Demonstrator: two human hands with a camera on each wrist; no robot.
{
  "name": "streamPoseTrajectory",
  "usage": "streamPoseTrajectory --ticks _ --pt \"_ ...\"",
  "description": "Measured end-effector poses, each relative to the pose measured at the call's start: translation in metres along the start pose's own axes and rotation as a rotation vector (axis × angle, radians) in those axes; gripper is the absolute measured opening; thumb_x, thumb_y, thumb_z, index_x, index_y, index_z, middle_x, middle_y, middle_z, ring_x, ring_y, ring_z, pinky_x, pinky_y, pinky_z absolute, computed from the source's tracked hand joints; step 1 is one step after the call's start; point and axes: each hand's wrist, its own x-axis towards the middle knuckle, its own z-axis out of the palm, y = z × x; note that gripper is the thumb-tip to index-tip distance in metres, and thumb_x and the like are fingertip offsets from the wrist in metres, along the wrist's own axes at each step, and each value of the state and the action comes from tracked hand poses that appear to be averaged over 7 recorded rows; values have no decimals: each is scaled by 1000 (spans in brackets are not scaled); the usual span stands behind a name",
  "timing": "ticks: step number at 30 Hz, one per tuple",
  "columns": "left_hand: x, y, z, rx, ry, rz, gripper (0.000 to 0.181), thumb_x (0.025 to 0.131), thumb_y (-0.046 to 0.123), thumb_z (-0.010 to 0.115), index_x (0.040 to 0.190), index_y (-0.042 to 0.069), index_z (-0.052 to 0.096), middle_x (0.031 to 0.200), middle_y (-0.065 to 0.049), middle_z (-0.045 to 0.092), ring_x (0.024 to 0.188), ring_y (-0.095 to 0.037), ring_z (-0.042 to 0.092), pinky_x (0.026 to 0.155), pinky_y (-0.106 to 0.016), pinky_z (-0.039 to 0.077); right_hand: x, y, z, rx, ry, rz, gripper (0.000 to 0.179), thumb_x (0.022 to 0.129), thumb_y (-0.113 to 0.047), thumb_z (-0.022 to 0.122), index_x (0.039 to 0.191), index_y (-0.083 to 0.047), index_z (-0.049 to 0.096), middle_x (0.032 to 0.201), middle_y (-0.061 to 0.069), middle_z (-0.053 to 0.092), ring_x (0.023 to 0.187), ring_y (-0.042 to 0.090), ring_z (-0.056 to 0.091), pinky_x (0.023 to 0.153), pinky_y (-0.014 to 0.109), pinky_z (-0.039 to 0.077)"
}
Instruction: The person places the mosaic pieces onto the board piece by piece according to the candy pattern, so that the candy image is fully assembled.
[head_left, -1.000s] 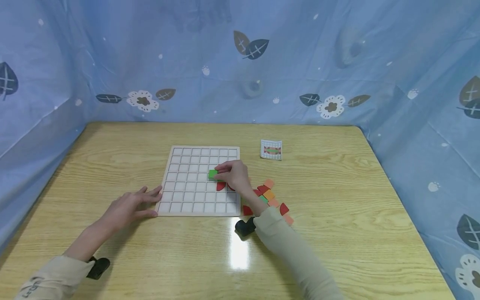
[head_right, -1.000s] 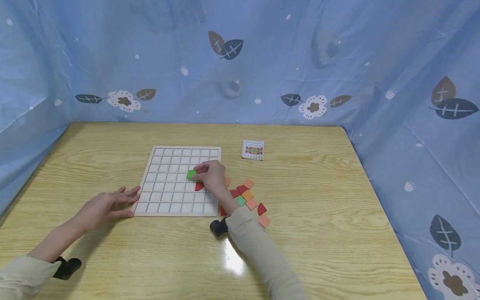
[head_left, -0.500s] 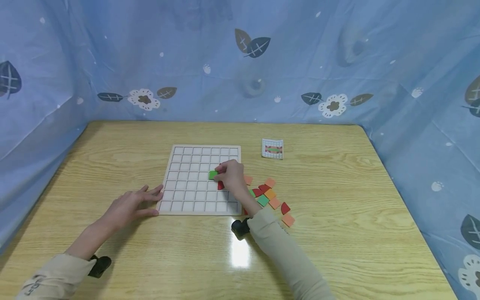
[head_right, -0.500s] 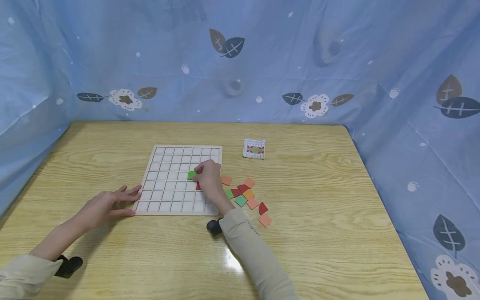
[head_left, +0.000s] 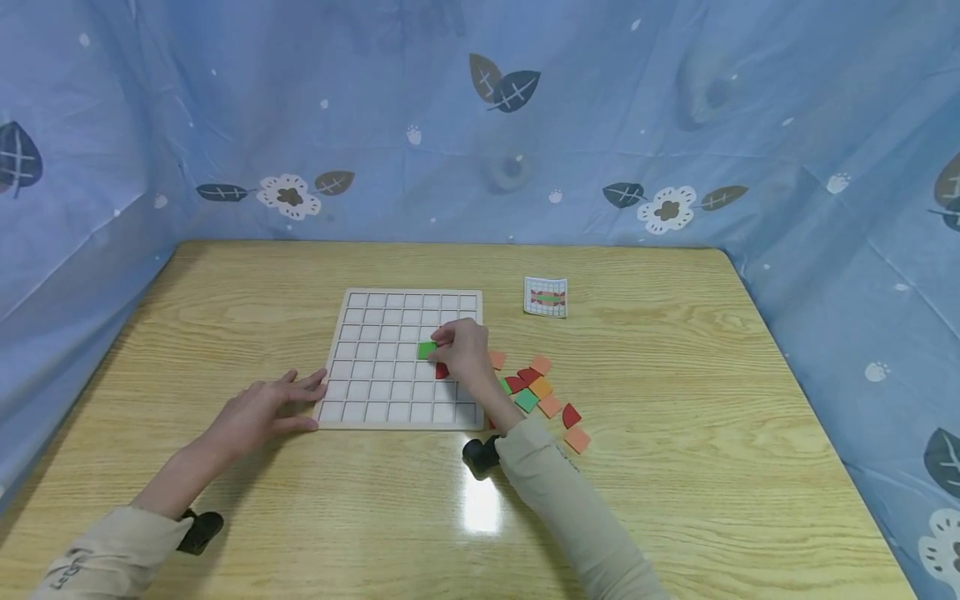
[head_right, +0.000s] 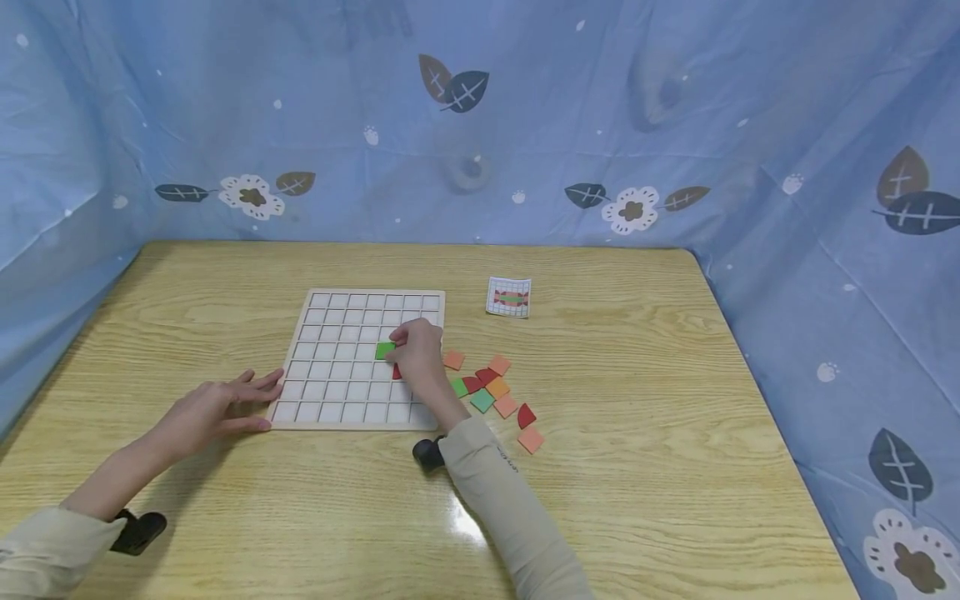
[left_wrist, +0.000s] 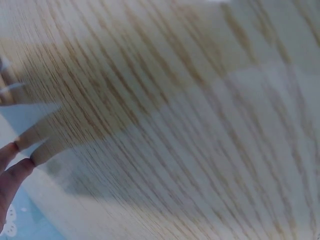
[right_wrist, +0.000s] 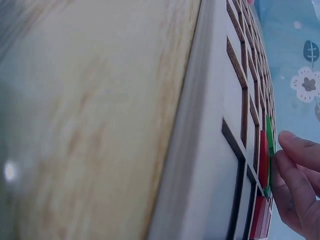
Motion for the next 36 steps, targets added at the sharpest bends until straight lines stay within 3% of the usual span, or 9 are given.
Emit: streamPoseTrajectory --ticks 9,14,19,28,36 --pt "0 0 1 -5 -3 -3 57 80 24 75 130 2 58 143 -14 43 128 -51 38 84 -66 43 -2 3 -8 84 2 -48 17 76 5 77 93 6 73 87 16 72 80 23 71 70 26 55" --pt "0 1 0 -5 -7 -8 57 80 26 75 129 2 58 143 -14 43 128 -51 38 84 -66 43 -8 9 -28 182 -26 -37 18 81 3 74 98 5 72 93 16 72 84 25 70 73 30 55" --pt "-1 2 0 -8 -13 -7 57 81 27 74 130 1 58 144 -14 43 128 -51 37 86 -66 42 -17 18 -57 259 -96 31 22 84 0 71 105 5 70 105 17 69 94 27 67 80 35 54" --pt "1 0 -4 -4 -15 -1 56 81 23 75 130 1 58 144 -14 42 128 -52 37 85 -66 42 -38 40 -106 290 -199 37 30 89 2 65 118 11 61 119 25 62 103 31 65 89 40 52" --pt "1 -1 -5 -23 -17 6 58 80 28 75 128 1 59 143 -13 43 127 -52 38 83 -68 42 -46 66 -120 225 -324 -47 30 87 2 67 116 8 64 117 23 64 108 31 63 84 26 53"
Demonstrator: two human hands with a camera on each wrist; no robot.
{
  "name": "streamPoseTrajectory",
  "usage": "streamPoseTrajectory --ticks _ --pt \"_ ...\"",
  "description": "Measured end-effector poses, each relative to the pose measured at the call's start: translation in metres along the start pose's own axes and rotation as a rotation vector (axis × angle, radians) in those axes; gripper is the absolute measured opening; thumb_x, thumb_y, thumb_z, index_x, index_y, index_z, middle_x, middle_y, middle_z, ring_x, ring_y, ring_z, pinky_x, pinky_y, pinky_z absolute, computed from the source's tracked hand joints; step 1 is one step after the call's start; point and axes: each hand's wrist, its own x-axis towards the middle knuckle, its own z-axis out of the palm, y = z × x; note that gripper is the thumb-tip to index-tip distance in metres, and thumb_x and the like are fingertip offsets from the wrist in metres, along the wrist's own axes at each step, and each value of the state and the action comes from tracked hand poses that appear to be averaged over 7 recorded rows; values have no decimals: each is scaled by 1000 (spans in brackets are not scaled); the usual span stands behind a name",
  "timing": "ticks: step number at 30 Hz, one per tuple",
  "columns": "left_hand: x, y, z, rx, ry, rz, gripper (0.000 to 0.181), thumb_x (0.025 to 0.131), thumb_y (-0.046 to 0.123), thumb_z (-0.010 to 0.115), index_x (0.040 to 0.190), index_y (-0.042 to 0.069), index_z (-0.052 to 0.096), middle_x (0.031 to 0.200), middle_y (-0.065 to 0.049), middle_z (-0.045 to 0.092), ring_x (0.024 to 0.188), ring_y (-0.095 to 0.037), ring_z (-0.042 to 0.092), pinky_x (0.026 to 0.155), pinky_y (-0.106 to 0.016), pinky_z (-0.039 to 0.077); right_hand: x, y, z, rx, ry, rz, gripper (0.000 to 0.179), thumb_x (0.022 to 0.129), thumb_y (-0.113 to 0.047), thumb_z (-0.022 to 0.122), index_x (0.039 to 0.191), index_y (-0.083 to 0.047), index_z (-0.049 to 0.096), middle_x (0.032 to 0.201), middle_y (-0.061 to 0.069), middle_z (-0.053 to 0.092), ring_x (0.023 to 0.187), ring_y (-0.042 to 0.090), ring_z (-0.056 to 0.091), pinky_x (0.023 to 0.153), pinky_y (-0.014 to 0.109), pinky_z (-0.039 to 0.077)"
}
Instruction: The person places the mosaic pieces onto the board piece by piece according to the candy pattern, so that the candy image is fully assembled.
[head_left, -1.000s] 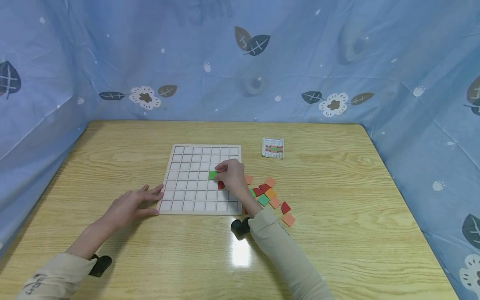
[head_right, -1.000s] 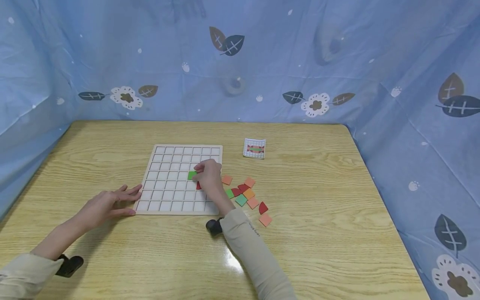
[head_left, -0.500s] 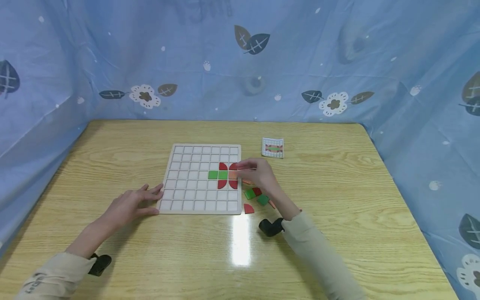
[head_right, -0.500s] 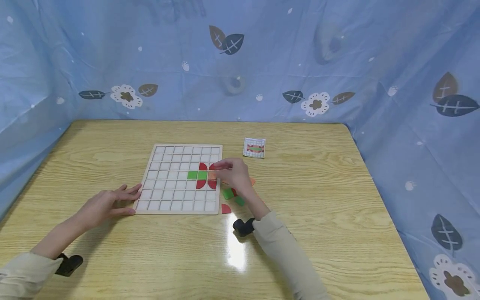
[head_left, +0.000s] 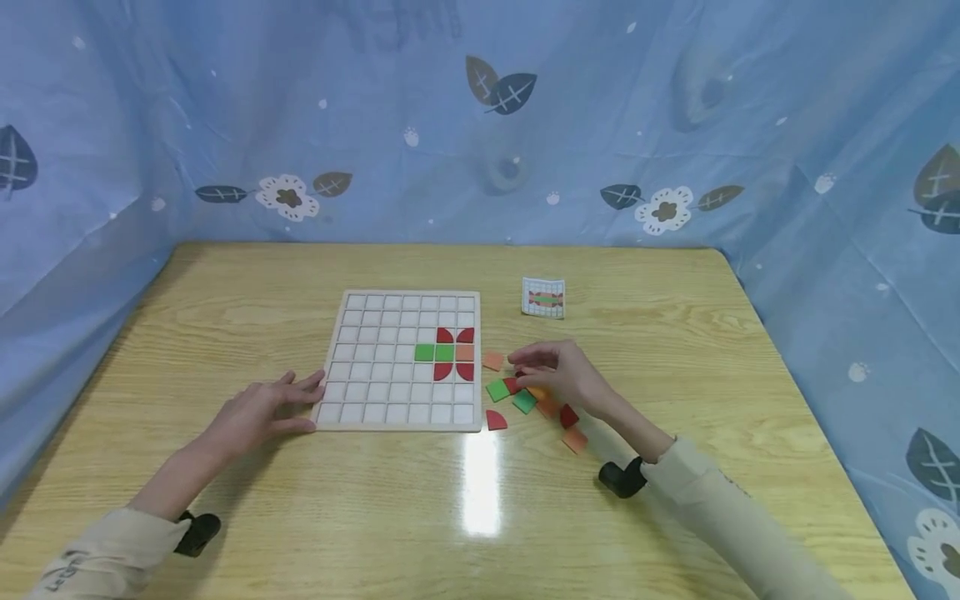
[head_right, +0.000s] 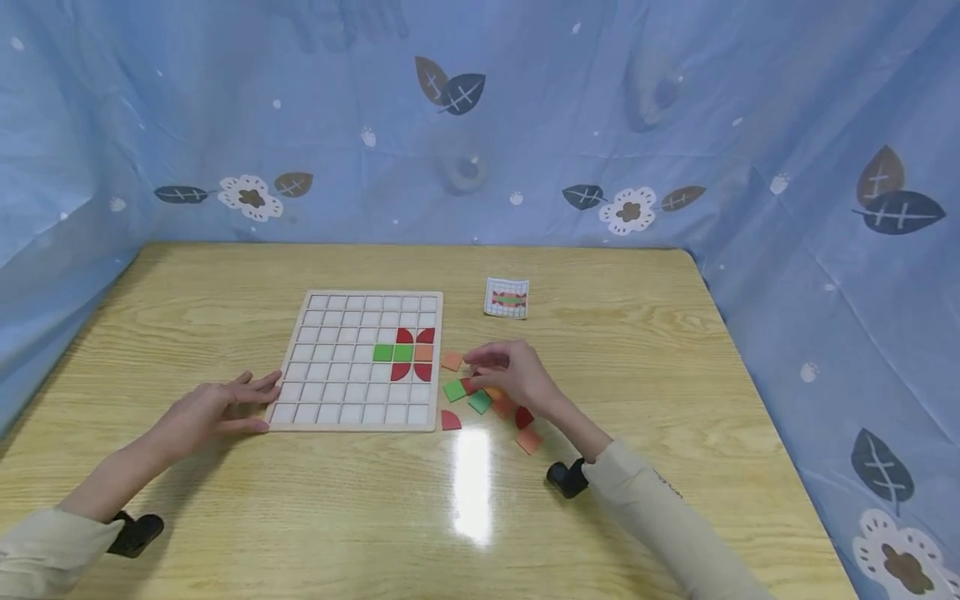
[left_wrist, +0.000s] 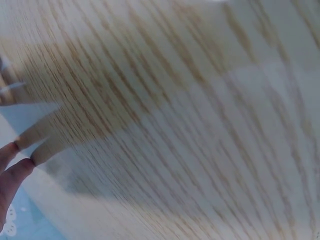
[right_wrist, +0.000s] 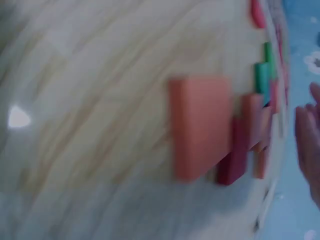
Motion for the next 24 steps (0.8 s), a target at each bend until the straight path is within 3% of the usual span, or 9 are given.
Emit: streamPoseTrajectory --ticks 3,8,11,17,21,24 --pt "-1 1 1 -6 5 3 58 79 29 75 128 1 60 142 -14 44 126 -52 39 82 -68 42 4 8 0 -37 -55 -41 30 86 3 68 115 8 65 117 22 64 109 32 63 85 27 52" --pt "-1 3 3 -4 13 9 59 79 28 75 128 1 59 142 -14 45 126 -52 39 81 -66 44 12 18 4 -222 -119 -186 29 80 2 74 109 5 69 109 16 69 103 27 66 87 29 52" --pt "-1 4 3 0 20 12 57 78 26 76 127 0 60 140 -15 46 124 -53 40 80 -67 44 15 19 7 -363 -129 -276 28 77 -2 78 104 2 71 105 12 69 101 24 65 87 30 52" --pt "-1 3 3 5 29 4 55 77 22 77 125 -1 61 139 -15 47 123 -53 41 79 -68 44 19 15 14 -595 -129 -379 24 77 -8 80 99 0 74 104 9 66 99 23 61 86 33 51" --pt "-1 2 1 7 29 -4 57 77 23 78 126 0 61 139 -14 47 124 -53 41 75 -67 46 21 13 14 -611 -126 -405 20 77 -7 80 95 -1 74 103 9 65 97 23 61 86 34 50" --pt "-1 2 0 10 32 -4 58 77 22 78 127 0 59 139 -14 47 124 -53 41 74 -67 46 22 12 12 -555 -105 -376 20 77 -5 80 95 0 72 101 9 67 94 22 64 83 31 53"
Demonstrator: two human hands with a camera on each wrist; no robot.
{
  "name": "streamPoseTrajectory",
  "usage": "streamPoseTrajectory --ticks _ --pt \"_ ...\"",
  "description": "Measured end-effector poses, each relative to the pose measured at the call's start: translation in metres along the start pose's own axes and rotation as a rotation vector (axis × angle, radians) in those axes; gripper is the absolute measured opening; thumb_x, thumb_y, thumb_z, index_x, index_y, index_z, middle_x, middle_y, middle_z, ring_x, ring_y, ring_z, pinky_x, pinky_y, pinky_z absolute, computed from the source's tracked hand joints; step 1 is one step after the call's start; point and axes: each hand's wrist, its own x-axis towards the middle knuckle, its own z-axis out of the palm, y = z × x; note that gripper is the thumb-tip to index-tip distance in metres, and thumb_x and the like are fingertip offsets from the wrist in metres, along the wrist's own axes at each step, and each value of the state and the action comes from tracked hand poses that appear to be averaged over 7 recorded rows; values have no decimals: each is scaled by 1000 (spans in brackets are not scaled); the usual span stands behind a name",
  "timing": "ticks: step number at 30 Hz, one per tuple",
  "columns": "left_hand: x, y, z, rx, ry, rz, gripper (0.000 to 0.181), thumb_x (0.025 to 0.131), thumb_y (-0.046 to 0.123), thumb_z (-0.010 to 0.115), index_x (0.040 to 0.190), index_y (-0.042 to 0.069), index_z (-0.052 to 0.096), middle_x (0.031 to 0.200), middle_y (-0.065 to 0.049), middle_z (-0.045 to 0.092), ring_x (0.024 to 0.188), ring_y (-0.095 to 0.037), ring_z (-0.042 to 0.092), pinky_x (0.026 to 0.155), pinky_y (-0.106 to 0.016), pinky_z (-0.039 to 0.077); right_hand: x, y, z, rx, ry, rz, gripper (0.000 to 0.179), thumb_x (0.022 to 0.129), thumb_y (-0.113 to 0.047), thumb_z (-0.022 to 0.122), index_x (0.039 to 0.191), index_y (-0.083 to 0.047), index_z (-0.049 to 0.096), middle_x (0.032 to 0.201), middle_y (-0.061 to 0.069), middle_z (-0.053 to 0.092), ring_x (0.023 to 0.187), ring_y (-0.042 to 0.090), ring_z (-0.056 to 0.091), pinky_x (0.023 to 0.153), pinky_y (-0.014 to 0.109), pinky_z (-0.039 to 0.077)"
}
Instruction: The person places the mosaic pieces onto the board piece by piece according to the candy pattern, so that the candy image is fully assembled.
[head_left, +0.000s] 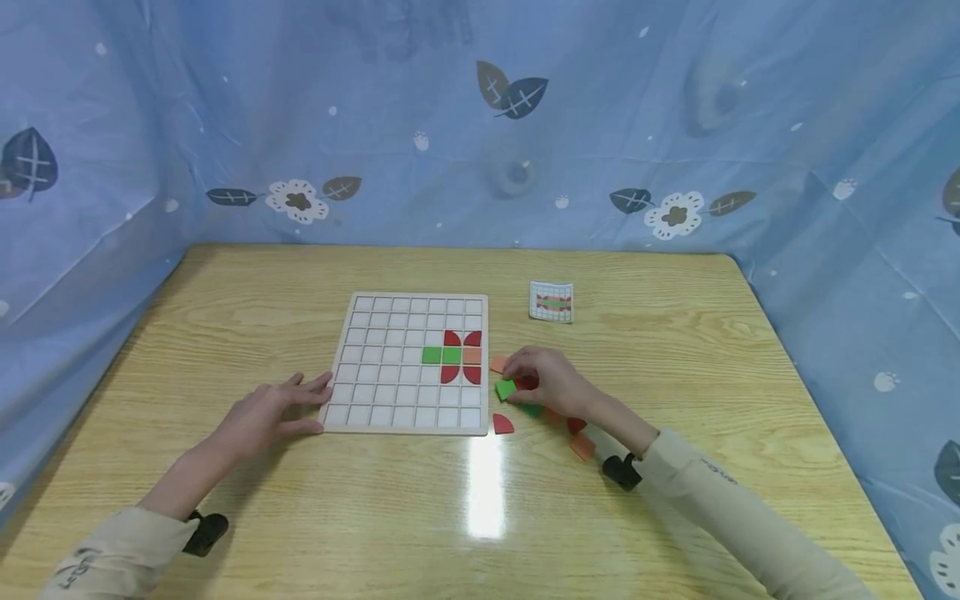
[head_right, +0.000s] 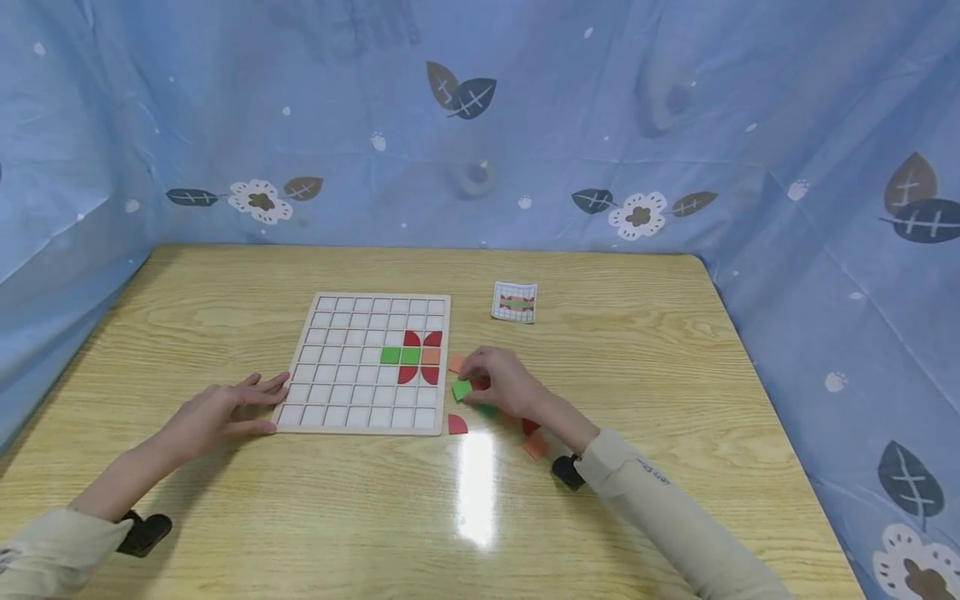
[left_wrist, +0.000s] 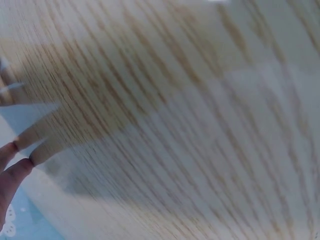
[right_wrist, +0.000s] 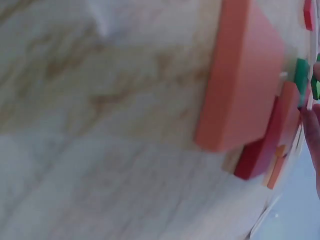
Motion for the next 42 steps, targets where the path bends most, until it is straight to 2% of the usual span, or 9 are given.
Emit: streamPoseTrajectory --ticks 6,16,20,27,34,42 --pt "0 2 -2 5 -4 3 58 77 22 77 127 0 59 140 -14 46 124 -53 41 78 -68 44 -2 -2 -7 114 37 99 21 80 -2 76 100 1 69 98 11 70 87 22 68 78 29 55" --pt "1 3 0 5 -6 -1 59 77 23 77 128 0 58 140 -14 46 124 -52 41 77 -67 45 -2 -4 -9 195 95 121 22 82 -4 74 104 0 71 97 10 71 82 18 67 78 30 55" --pt "1 3 1 5 -3 2 60 77 25 77 129 1 58 140 -14 46 124 -52 41 75 -67 46 1 -5 -8 235 95 162 22 83 -5 74 105 -2 71 100 8 71 84 17 67 78 28 55" --pt "1 3 0 6 -12 -8 59 78 24 77 129 0 58 141 -14 46 125 -52 40 77 -68 45 7 -12 -8 304 116 201 23 85 -6 73 107 -1 70 104 10 70 85 19 67 72 26 54" --pt "1 2 -1 17 -20 -6 59 78 23 77 129 0 58 141 -14 46 125 -53 40 77 -67 45 16 -15 1 313 184 208 24 84 -2 72 107 4 70 104 15 70 86 24 68 70 24 55" --pt "1 1 0 8 -22 -4 59 78 25 76 129 0 58 141 -14 45 126 -52 40 79 -68 44 30 -27 16 358 264 319 20 83 -3 74 101 2 72 98 14 71 84 23 69 70 26 55"
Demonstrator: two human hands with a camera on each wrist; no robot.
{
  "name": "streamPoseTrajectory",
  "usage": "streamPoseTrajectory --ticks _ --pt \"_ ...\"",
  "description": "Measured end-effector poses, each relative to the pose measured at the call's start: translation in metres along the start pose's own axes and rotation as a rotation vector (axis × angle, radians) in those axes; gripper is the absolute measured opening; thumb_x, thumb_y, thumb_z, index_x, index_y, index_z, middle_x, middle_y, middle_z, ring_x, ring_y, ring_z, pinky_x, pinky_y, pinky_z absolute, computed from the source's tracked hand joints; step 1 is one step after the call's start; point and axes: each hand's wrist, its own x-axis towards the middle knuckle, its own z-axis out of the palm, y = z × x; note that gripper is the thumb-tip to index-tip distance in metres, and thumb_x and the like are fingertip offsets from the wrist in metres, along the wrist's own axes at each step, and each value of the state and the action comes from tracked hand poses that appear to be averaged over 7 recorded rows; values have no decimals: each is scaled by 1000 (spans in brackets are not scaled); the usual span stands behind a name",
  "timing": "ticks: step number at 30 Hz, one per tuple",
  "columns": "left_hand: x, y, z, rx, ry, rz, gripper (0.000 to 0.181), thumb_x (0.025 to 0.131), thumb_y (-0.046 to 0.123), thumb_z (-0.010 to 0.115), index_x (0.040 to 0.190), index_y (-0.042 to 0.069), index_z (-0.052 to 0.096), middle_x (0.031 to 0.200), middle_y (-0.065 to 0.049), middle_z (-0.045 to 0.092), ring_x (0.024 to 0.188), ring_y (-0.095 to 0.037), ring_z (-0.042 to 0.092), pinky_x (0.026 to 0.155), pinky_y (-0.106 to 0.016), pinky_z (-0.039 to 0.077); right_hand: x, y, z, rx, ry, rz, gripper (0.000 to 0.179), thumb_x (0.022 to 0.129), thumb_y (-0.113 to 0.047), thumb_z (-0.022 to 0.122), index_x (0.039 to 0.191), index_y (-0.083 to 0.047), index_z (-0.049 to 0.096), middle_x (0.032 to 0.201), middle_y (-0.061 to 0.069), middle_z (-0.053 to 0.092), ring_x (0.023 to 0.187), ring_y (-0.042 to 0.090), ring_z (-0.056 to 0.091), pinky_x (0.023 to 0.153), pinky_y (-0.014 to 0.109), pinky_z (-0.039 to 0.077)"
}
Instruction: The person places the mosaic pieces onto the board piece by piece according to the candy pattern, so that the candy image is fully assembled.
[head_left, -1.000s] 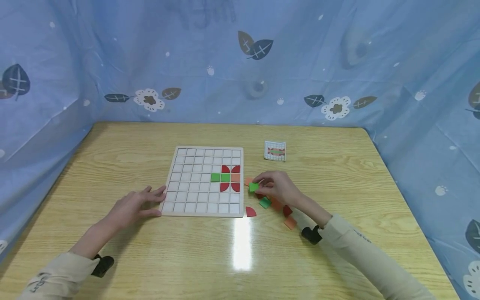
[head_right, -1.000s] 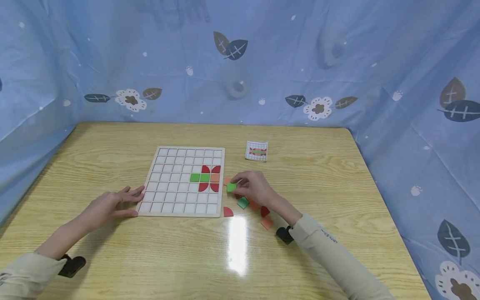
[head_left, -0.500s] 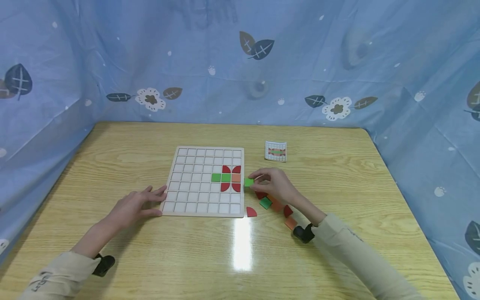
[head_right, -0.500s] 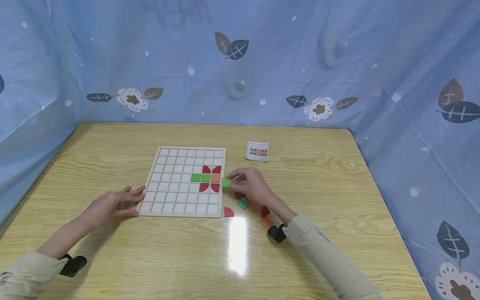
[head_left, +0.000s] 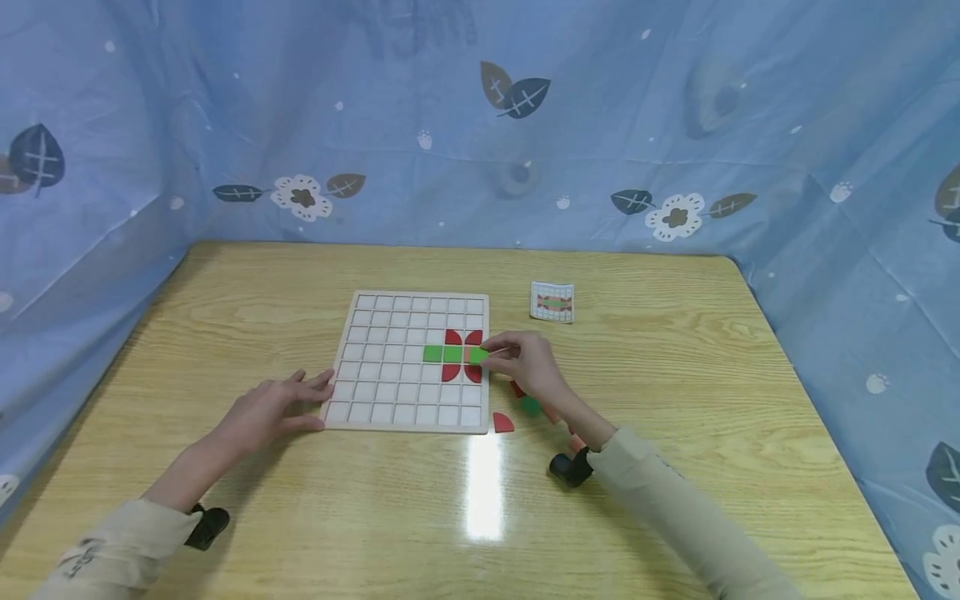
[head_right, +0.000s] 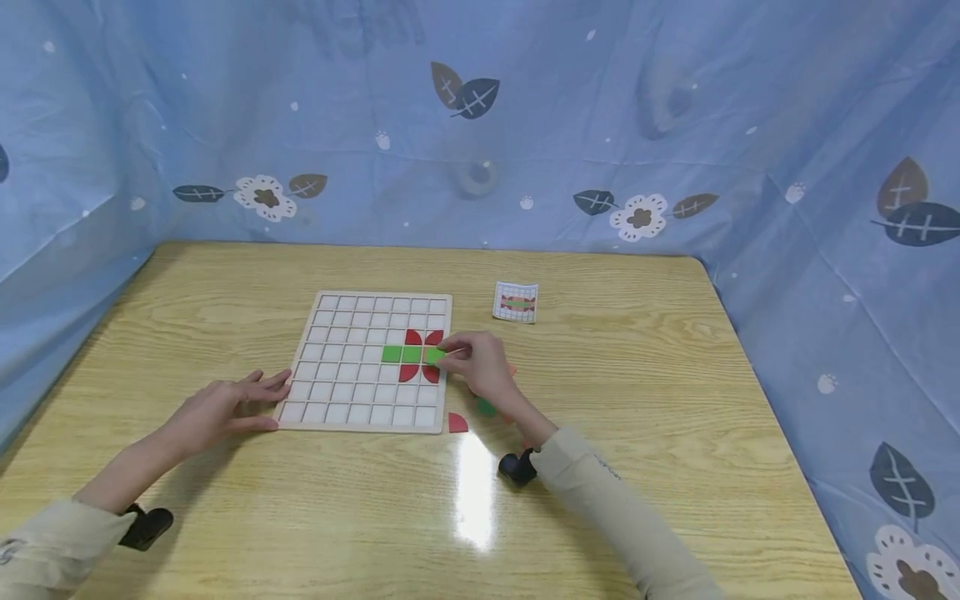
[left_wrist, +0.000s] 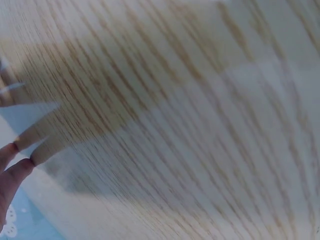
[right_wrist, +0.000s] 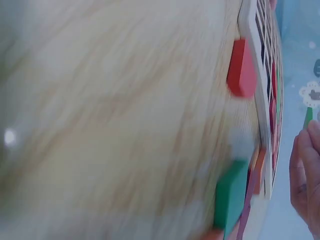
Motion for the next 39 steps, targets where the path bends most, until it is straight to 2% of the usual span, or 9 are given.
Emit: streamPoseTrajectory --ticks 5,13,20,29,36,39 --pt "0 -1 3 -11 -11 0 59 79 26 76 129 0 58 141 -14 45 125 -52 40 79 -68 44 5 -5 16 39 1 46 19 82 -3 75 100 3 72 96 14 72 82 22 69 72 27 54" --pt "0 0 0 2 -35 -16 59 80 23 75 130 0 56 144 -13 42 128 -51 36 82 -69 42 22 -18 38 19 71 67 17 78 -1 77 95 1 74 89 11 73 79 19 69 70 26 54" --pt "0 1 -5 9 -40 -28 57 81 23 74 130 1 57 144 -13 42 128 -51 36 83 -71 39 37 -28 54 11 78 60 19 76 0 79 94 3 74 87 14 73 78 21 71 70 27 55" --pt "0 2 -7 3 -45 -27 55 81 22 75 129 0 58 144 -12 42 128 -52 36 83 -70 40 45 -32 65 6 71 107 15 77 -3 79 91 1 75 85 10 73 74 16 69 66 21 51" --pt "0 1 -4 -5 -40 -21 56 81 24 74 130 2 58 145 -11 42 129 -51 35 79 -67 44 47 -37 75 -2 101 89 18 73 -1 82 90 2 75 85 13 73 76 21 72 73 25 54" --pt "-1 0 -3 -3 -34 -21 56 81 24 75 129 2 58 144 -11 42 129 -51 36 79 -68 44 46 -37 80 13 110 81 18 73 1 81 90 3 75 85 15 73 77 23 72 72 26 55"
